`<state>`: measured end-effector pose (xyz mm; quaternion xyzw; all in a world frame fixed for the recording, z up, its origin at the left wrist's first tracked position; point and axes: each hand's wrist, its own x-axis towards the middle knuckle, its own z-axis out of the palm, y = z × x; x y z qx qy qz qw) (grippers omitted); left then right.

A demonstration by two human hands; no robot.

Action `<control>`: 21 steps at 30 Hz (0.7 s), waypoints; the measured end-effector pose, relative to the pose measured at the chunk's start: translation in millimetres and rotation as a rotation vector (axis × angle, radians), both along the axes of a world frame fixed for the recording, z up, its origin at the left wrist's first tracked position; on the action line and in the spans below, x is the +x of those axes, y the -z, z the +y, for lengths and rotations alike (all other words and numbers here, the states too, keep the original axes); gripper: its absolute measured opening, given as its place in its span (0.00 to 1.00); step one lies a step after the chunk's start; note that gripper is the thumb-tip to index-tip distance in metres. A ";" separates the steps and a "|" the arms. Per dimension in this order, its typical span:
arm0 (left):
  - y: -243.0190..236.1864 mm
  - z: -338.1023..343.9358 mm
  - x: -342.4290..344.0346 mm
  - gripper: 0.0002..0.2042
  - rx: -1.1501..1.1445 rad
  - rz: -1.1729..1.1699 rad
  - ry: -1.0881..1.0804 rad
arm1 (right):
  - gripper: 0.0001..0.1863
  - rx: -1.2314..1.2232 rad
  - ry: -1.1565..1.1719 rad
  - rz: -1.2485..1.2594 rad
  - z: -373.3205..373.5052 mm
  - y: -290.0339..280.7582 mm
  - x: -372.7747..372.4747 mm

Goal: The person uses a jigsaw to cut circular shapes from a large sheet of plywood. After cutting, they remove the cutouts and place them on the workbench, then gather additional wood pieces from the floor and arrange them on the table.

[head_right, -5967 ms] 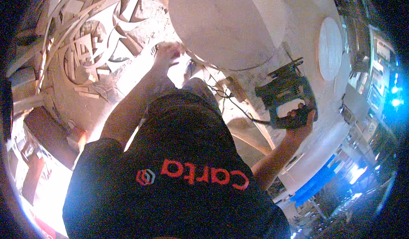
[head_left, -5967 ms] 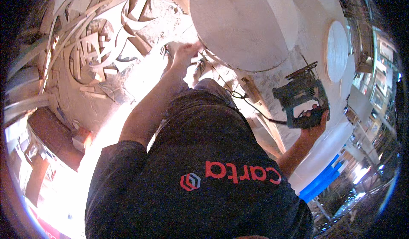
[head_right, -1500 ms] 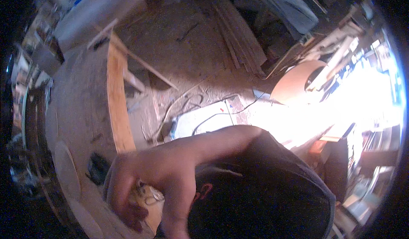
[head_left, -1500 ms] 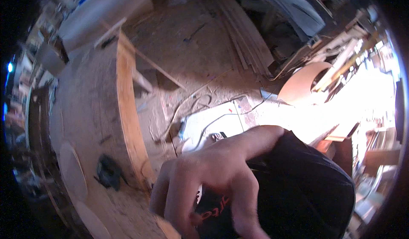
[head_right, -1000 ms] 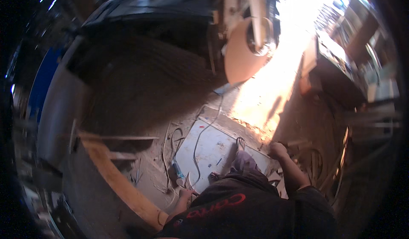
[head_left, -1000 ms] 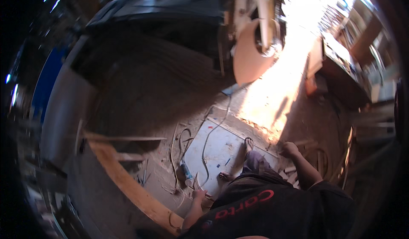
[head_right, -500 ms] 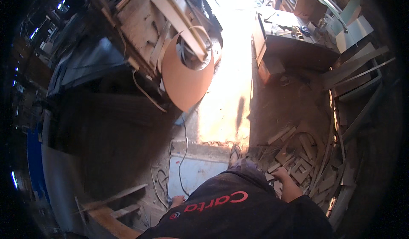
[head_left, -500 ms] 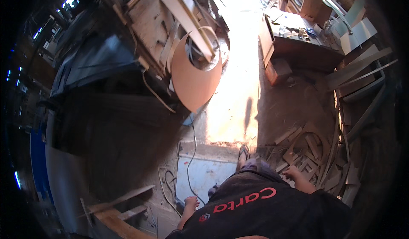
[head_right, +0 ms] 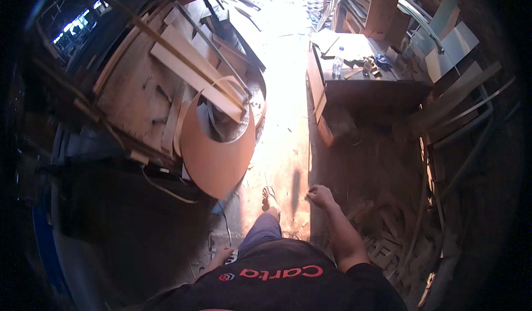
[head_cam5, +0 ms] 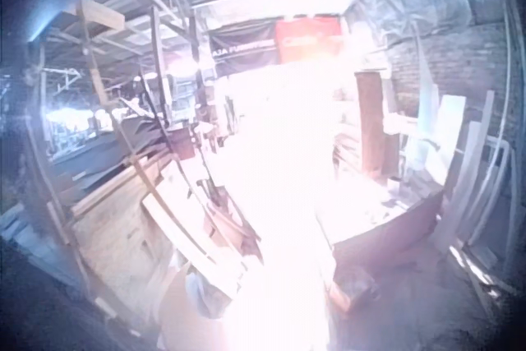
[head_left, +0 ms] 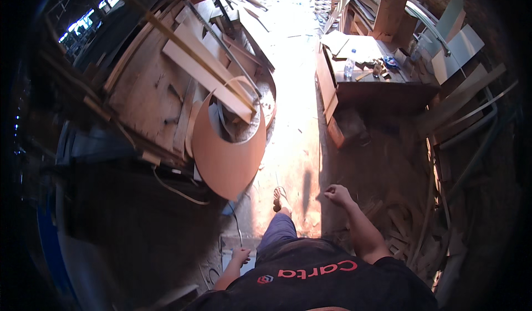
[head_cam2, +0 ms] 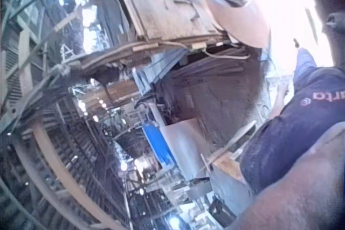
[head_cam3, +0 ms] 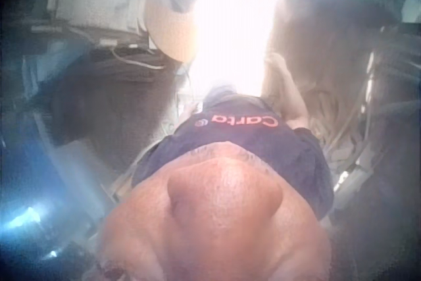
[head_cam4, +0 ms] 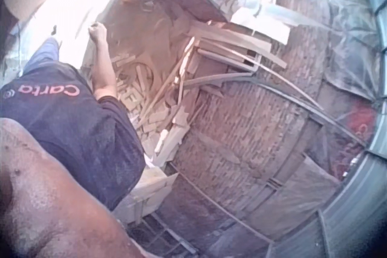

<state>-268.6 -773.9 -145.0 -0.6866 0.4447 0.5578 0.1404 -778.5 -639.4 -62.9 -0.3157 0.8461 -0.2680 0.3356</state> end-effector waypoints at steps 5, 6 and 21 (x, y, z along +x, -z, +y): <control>0.0 -106.6 -88.5 0.11 0.063 -0.042 0.253 | 0.19 0.231 0.265 0.159 71.0 62.6 -89.7; 1.7 -129.8 -95.9 0.10 0.092 -0.057 0.313 | 0.19 0.280 0.522 0.073 88.7 54.5 -83.1; -44.4 -532.3 -542.4 0.09 -0.380 0.308 0.058 | 0.16 0.702 0.389 -0.360 -6.8 93.6 -199.8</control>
